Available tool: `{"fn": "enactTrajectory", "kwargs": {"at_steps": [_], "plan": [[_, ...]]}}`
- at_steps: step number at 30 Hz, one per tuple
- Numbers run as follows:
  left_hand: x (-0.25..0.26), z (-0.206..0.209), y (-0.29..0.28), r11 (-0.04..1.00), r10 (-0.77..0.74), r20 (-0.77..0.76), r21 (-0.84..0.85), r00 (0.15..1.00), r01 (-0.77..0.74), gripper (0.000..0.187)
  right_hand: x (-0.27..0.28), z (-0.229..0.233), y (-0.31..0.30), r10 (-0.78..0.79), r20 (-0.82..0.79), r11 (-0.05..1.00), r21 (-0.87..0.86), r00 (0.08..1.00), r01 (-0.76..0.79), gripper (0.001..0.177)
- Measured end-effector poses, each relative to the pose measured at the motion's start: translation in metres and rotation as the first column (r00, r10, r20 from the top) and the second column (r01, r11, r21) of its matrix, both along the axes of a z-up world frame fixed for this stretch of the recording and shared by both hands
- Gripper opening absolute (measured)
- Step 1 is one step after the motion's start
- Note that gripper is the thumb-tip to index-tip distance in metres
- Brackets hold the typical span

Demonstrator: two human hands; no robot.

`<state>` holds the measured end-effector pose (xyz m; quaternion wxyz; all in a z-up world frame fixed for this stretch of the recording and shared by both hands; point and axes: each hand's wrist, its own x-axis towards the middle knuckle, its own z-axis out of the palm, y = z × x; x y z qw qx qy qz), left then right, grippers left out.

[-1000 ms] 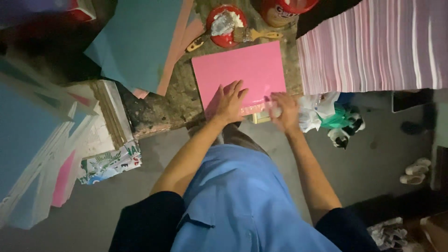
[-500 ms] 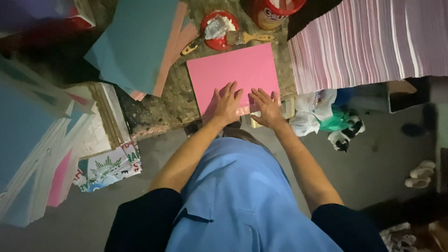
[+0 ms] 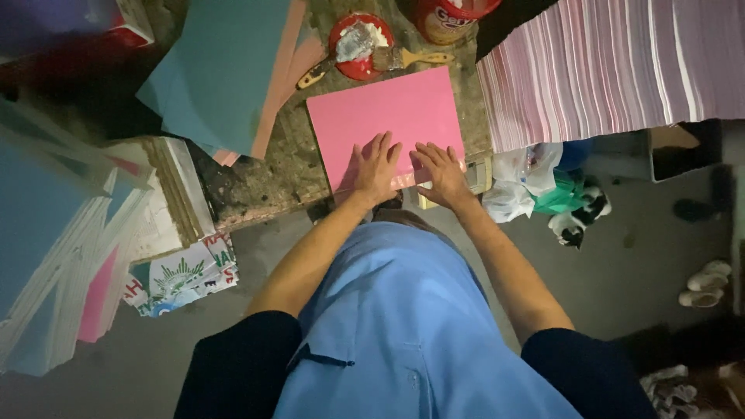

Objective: Applying glue to the edges of pink paper sheets using a brush and folding them into stacks.

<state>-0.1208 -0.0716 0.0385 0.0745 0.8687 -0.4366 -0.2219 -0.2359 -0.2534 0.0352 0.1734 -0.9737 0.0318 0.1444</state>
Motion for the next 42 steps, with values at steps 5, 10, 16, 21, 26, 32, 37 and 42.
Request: {"fn": "enactTrajectory", "kwargs": {"at_steps": [5,10,16,21,26,32,37,42], "plan": [[0.003,0.002,0.004,1.0,-0.005,-0.016,-0.017,1.0,0.005,0.116,0.006,-0.006,-0.001,0.032,0.084,0.999,-0.032,0.996,-0.029,0.095],[0.004,0.005,0.006,0.999,-0.013,-0.033,-0.033,0.999,0.012,0.117,0.005,-0.011,-0.001,0.035,0.128,0.999,-0.014,0.991,-0.034,0.094],[0.007,0.004,0.008,0.999,-0.009,-0.004,-0.044,1.0,0.009,0.111,0.005,-0.008,-0.002,0.038,0.163,0.999,-0.008,0.986,-0.037,0.094],[0.024,-0.039,0.027,0.979,0.005,0.057,-0.203,0.998,0.007,0.074,0.042,0.001,-0.004,-0.114,0.235,0.993,0.026,0.965,0.111,0.042],[0.061,-0.081,0.073,0.965,0.067,0.204,-0.261,0.977,-0.012,0.049,0.165,-0.009,-0.033,-0.454,0.094,0.884,0.172,0.886,0.435,0.028],[0.076,-0.086,0.085,0.988,0.032,0.119,-0.154,0.992,-0.013,0.063,0.266,-0.196,-0.118,-0.359,0.5,0.549,-0.57,0.788,0.612,0.03],[0.073,-0.06,0.085,0.997,0.036,0.038,-0.063,0.999,-0.034,0.071,0.249,0.042,-0.049,-0.268,-0.014,0.861,-0.452,0.963,0.233,0.029],[0.074,-0.062,0.082,0.999,0.047,0.031,-0.013,0.998,-0.047,0.074,0.236,-0.005,-0.072,-0.301,-0.036,0.889,-0.372,0.953,0.267,0.043]]}}
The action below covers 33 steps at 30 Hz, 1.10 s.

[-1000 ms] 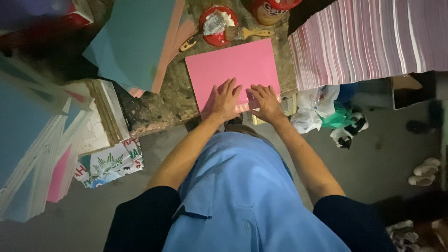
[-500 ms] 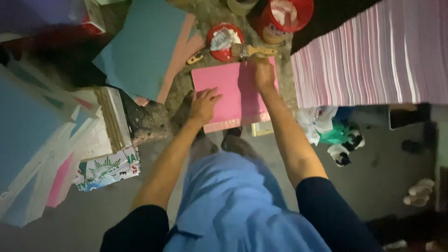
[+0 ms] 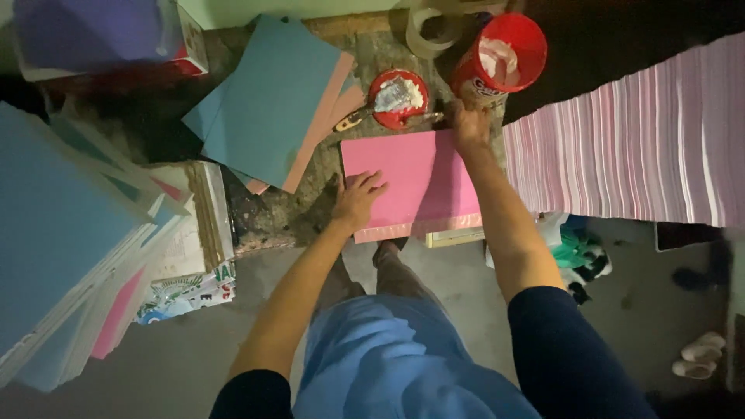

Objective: Applying glue to the edges of pink paper sheets using a brush and folding them into stacks.

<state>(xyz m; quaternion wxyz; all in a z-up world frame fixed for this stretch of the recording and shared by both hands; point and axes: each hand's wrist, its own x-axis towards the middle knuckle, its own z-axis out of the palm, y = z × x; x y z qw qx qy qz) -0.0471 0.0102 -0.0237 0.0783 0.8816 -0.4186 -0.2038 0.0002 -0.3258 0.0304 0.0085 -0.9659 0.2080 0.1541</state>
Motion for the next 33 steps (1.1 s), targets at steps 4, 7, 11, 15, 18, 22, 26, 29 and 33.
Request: {"fn": "enactTrajectory", "kwargs": {"at_steps": [4,7,11,15,18,22,26,29,33], "plan": [[0.005,0.025,-0.001,0.998,-0.037,0.006,0.052,0.999,0.036,0.072,-0.017,0.084,0.039,-0.131,0.207,0.981,0.169,0.969,0.097,0.041],[0.01,-0.003,-0.005,0.999,-0.036,-0.042,0.036,0.998,0.038,0.071,-0.049,0.029,0.001,0.039,0.287,0.999,-0.024,0.957,-0.033,0.045],[0.024,-0.042,0.001,0.995,-0.079,0.034,-0.057,0.996,0.081,0.05,-0.12,0.019,0.018,0.045,0.428,0.939,0.29,0.903,-0.185,0.03],[0.035,-0.011,0.0,0.876,-0.04,0.188,-0.466,0.981,0.125,0.034,-0.207,0.05,0.09,0.061,0.255,0.837,0.513,0.965,-0.189,0.025],[0.046,-0.014,0.009,0.931,-0.253,0.174,-0.222,0.952,0.288,0.066,-0.245,0.052,0.152,-0.038,0.071,0.875,0.483,0.997,-0.001,0.019],[0.046,-0.036,-0.004,0.963,-0.261,0.129,-0.033,0.957,0.267,0.073,-0.28,0.032,0.216,-0.31,0.047,0.821,0.517,0.95,0.243,0.014],[0.05,-0.029,-0.008,0.96,-0.28,0.086,0.052,0.956,0.277,0.071,-0.302,0.012,0.247,-0.711,0.155,0.595,0.653,0.686,0.469,0.022],[0.049,-0.017,-0.011,0.948,-0.31,0.07,0.096,0.948,0.303,0.068,-0.316,-0.018,0.222,-0.8,0.37,0.599,0.539,0.472,0.593,0.02],[0.049,0.01,-0.009,0.939,-0.335,0.078,0.113,0.939,0.326,0.062,-0.33,-0.043,0.163,-0.76,0.583,0.558,0.36,0.287,0.748,0.021]]}}
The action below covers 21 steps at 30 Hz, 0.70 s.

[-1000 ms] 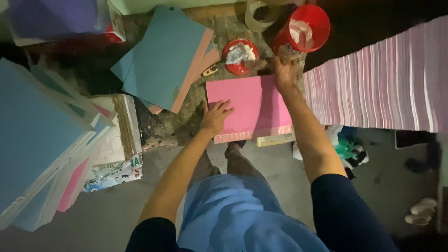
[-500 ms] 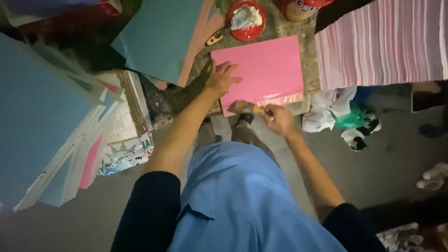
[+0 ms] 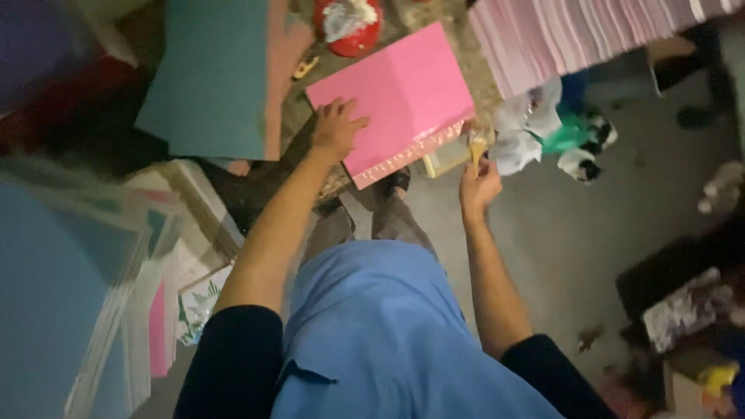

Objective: Applying glue to the edges of pink paper sheets using a brush and folding them into stacks.

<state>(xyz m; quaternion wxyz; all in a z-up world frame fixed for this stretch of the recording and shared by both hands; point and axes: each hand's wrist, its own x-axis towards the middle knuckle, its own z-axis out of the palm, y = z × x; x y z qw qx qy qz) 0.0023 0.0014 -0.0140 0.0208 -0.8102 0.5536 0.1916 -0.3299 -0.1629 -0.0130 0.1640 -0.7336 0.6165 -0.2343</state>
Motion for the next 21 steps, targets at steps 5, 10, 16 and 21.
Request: {"fn": "enactTrajectory", "kwargs": {"at_steps": [5,10,16,21], "plan": [[0.001,0.003,0.0,1.0,-0.003,-0.059,-0.023,0.998,0.002,0.062,-0.001,-0.017,-0.034,-0.181,0.027,0.983,0.03,0.983,0.18,0.017],[0.002,-0.001,0.004,0.991,-0.061,0.016,-0.12,0.998,0.063,0.062,0.004,-0.035,-0.038,-0.185,0.028,0.982,0.043,0.982,0.184,0.02],[0.004,-0.005,0.003,0.998,-0.029,-0.041,-0.055,0.999,0.027,0.063,0.009,-0.051,-0.045,-0.141,-0.047,0.987,0.066,0.989,0.143,0.026],[0.004,-0.001,0.004,0.992,-0.06,-0.016,-0.115,0.998,0.058,0.06,0.006,-0.052,-0.047,-0.062,-0.103,0.988,0.134,0.993,0.075,0.025]]}}
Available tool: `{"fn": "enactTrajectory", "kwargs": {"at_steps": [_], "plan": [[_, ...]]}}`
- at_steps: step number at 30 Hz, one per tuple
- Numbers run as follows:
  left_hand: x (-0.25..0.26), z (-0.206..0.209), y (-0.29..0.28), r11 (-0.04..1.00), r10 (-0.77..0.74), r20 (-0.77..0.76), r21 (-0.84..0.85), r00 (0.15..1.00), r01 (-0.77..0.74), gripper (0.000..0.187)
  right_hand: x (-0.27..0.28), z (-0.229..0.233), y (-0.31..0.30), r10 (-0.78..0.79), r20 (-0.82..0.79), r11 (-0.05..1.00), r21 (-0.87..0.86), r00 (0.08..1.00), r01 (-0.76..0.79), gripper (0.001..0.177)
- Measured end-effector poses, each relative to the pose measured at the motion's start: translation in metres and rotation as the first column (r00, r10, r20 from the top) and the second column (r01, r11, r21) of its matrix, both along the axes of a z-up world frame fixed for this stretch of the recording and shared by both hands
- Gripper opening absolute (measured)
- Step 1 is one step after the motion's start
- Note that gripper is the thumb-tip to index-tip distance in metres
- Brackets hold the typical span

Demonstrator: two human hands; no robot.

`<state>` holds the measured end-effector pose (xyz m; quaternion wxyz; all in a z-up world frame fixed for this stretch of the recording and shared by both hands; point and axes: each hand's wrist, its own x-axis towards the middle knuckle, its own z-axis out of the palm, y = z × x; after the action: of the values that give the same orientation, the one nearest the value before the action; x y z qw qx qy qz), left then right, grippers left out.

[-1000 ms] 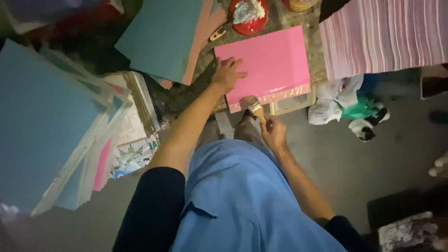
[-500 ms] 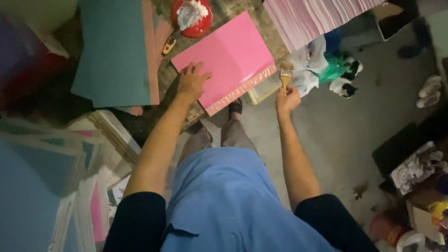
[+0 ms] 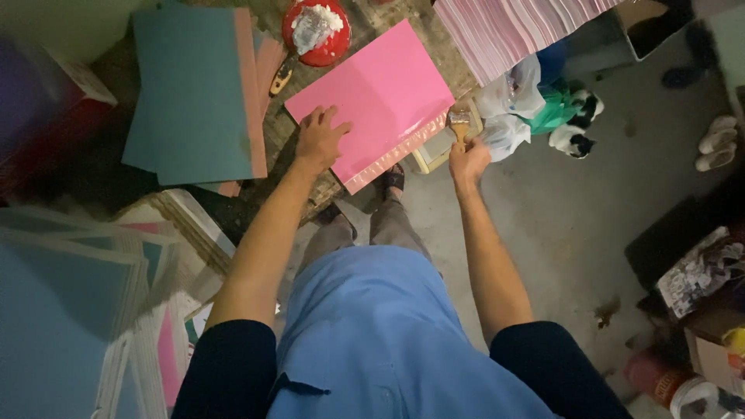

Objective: Applying glue to the edges of pink paper sheets using a brush and folding them into stacks.

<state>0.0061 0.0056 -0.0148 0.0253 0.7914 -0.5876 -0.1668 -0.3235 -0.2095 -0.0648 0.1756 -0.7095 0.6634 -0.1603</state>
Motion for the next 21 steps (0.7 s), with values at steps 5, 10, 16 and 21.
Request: {"fn": "enactTrajectory", "kwargs": {"at_steps": [5,10,16,21], "plan": [[0.0,-0.002,0.0,0.999,0.022,-0.041,0.042,0.999,-0.02,0.06,0.011,0.041,0.032,0.075,0.073,0.997,-0.016,0.995,-0.074,0.021],[0.0,-0.006,0.001,0.999,0.037,-0.076,0.002,0.996,-0.037,0.063,0.021,0.067,0.062,0.18,0.072,0.984,-0.026,0.981,-0.178,0.017],[0.0,-0.013,0.0,0.999,0.029,-0.051,-0.017,0.998,-0.03,0.065,0.024,0.082,0.097,0.318,0.081,0.945,0.053,0.945,-0.323,0.015],[0.002,-0.014,0.001,0.997,0.068,-0.141,-0.023,0.988,-0.072,0.066,0.041,0.111,0.142,0.358,0.059,0.887,0.291,0.932,-0.359,0.02]]}}
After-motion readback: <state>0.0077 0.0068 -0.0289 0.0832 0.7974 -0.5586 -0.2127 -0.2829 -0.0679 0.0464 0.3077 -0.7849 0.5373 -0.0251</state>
